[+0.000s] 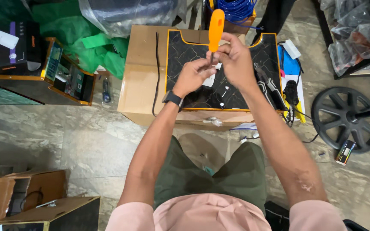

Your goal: The person sits at a workbench and uses a screwdriver to remove screws from a white power strip, working on small components and screws laid on the bench. They open the strip's casing, handle its internal parts, and at the end hold up the opened power strip while picking up another tool.

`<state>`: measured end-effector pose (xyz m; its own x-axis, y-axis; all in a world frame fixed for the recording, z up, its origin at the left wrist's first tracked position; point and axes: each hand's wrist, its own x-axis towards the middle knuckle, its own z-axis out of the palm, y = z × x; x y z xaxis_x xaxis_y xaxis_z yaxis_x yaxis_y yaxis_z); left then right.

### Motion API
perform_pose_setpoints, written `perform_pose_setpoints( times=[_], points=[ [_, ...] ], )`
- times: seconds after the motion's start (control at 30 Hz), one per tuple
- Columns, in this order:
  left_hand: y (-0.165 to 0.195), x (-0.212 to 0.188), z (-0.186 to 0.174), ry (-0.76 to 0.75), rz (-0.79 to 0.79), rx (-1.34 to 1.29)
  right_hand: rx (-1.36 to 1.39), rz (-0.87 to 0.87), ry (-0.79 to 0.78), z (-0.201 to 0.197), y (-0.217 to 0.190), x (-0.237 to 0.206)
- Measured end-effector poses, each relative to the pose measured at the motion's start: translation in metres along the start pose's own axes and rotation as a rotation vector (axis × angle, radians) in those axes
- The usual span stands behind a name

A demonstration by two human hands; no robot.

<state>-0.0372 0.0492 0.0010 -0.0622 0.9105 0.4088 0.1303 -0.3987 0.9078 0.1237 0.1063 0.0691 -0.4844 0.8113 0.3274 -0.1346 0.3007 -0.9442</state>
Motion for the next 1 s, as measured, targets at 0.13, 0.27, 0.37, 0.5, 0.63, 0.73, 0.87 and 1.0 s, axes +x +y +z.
perform_pose_setpoints(
  times=[0.13, 0.27, 0.37, 0.5, 0.63, 0.73, 0.87, 1.0],
  points=[
    [-0.004, 0.0, -0.002, -0.016, -0.121, 0.158, -0.048, -0.089, -0.067, 0.006, 0.013, -0.01],
    [-0.003, 0.0, -0.001, 0.032, -0.123, 0.144, -0.167, -0.095, 0.026, 0.007, 0.019, -0.008],
    [0.001, 0.001, 0.003, 0.042, -0.166, 0.119, -0.214, 0.026, 0.092, 0.002, 0.013, -0.004],
    [0.006, 0.003, 0.008, 0.07, -0.186, 0.184, -0.131, -0.013, 0.021, 0.0, 0.003, -0.005],
    [0.005, 0.0, 0.001, -0.026, -0.09, 0.071, -0.137, -0.036, -0.028, 0.002, 0.0, -0.011],
    [-0.001, -0.001, -0.002, -0.101, -0.077, -0.016, -0.061, 0.03, -0.057, 0.0, 0.005, -0.011],
    [-0.01, -0.001, 0.004, -0.048, -0.124, 0.062, -0.083, -0.016, 0.008, 0.001, 0.017, -0.011],
    [-0.009, -0.001, 0.011, 0.037, -0.096, 0.056, -0.06, -0.026, 0.048, 0.001, 0.02, -0.011]
  ],
)
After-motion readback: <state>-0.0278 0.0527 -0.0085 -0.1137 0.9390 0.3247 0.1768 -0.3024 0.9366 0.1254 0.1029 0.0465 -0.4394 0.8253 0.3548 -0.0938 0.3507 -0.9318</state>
